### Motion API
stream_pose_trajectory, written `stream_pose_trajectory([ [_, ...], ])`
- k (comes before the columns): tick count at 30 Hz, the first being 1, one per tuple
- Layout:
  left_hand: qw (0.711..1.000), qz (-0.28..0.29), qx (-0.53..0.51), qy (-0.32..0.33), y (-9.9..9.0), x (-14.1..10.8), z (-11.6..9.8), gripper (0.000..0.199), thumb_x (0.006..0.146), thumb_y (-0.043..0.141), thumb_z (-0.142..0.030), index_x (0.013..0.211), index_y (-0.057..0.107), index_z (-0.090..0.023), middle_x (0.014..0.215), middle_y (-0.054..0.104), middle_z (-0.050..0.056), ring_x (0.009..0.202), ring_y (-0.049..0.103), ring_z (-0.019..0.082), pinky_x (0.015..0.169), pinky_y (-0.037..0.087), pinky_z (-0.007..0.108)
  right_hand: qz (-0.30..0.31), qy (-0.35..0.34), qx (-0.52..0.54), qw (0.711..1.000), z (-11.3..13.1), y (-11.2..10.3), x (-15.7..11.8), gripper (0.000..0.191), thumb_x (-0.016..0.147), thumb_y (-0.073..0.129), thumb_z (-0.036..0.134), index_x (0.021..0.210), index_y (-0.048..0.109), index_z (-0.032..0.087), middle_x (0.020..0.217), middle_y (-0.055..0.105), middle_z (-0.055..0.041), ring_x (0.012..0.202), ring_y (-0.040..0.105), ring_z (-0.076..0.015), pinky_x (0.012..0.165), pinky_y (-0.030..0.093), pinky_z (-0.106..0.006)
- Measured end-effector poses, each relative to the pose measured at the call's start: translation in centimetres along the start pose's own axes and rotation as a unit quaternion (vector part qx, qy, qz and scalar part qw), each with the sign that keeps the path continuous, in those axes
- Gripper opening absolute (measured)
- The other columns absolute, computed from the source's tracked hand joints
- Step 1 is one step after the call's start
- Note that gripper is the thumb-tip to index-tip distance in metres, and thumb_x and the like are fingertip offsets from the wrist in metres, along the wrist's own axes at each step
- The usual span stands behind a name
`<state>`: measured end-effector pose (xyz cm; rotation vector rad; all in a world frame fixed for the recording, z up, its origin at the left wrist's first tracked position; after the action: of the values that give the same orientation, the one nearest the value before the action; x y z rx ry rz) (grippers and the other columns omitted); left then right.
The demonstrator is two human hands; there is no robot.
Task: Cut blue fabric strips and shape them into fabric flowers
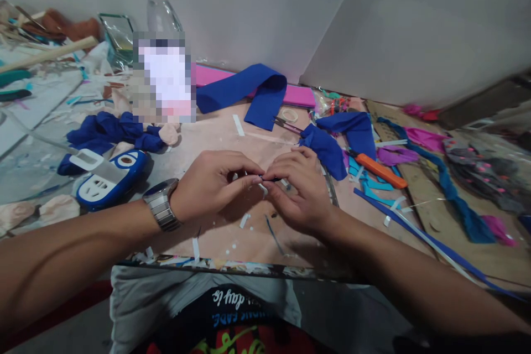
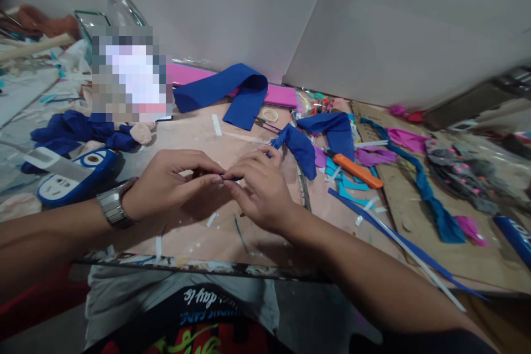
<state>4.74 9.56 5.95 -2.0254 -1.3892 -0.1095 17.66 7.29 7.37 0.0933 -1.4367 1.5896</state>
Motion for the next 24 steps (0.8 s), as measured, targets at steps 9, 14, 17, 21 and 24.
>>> stream_pose_trajectory([
  [9,1.000,-0.010,-0.006,-0.001,-0.08,0.01,-0.28,0.014,0.096,0.070,-0.022,0.102,0.081,-0.017,0.097,0.082,0.005,0.084,0.074,0.014,0.073,0.054,0.024,-0.033,0.020,0.005,0.999,-0.53,-0.49,-0.11,0.010,0.092,0.075,0.024,0.097,0.066,0.026,0.086,0.075,0.0012,0.088,0.069,-0.0207,0.103,0.037,-0.049],
  [14,1.000,-0.008,-0.017,-0.004,0.24,-0.12,-0.02,0.016,0.097,0.068,-0.025,0.104,0.081,-0.019,0.099,0.083,0.005,0.086,0.076,0.016,0.075,0.056,0.026,-0.041,0.036,0.014,0.998,-0.78,-0.65,-0.23,0.012,0.090,0.077,0.023,0.094,0.066,0.026,0.086,0.076,0.0013,0.089,0.069,-0.0220,0.104,0.037,-0.050],
  [17,1.000,-0.007,-0.023,0.000,0.40,-0.21,0.08,0.015,0.096,0.068,-0.023,0.104,0.081,-0.020,0.100,0.083,0.005,0.089,0.076,0.017,0.079,0.057,0.027,-0.045,0.044,0.016,0.998,-0.90,-0.66,-0.28,0.012,0.090,0.077,0.023,0.092,0.066,0.026,0.086,0.076,0.0010,0.090,0.069,-0.0222,0.106,0.037,-0.051],
  [21,1.000,-0.007,-0.017,0.001,0.49,-0.27,0.13,0.016,0.096,0.068,-0.022,0.104,0.081,-0.019,0.100,0.082,0.005,0.089,0.076,0.016,0.079,0.057,0.026,-0.049,0.039,0.014,0.998,-0.84,-0.69,-0.30,0.014,0.089,0.078,0.022,0.092,0.065,0.027,0.085,0.076,0.0012,0.090,0.069,-0.0223,0.105,0.037,-0.051],
  [24,1.000,-0.009,-0.017,0.001,0.46,-0.30,0.08,0.016,0.096,0.067,-0.022,0.103,0.081,-0.018,0.099,0.082,0.005,0.089,0.076,0.016,0.079,0.057,0.026,-0.055,0.043,0.016,0.997,-0.96,-0.83,-0.33,0.015,0.089,0.078,0.024,0.092,0.064,0.027,0.085,0.076,0.0012,0.089,0.070,-0.0227,0.105,0.038,-0.052],
])
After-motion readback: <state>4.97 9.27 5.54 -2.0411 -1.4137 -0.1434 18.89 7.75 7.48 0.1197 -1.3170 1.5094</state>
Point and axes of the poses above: each hand's wrist, its own x-axis towards the middle knuckle, its own y-axis out of the palm, z = x × y, the point moved 10 cm from there along x, towards the middle knuckle
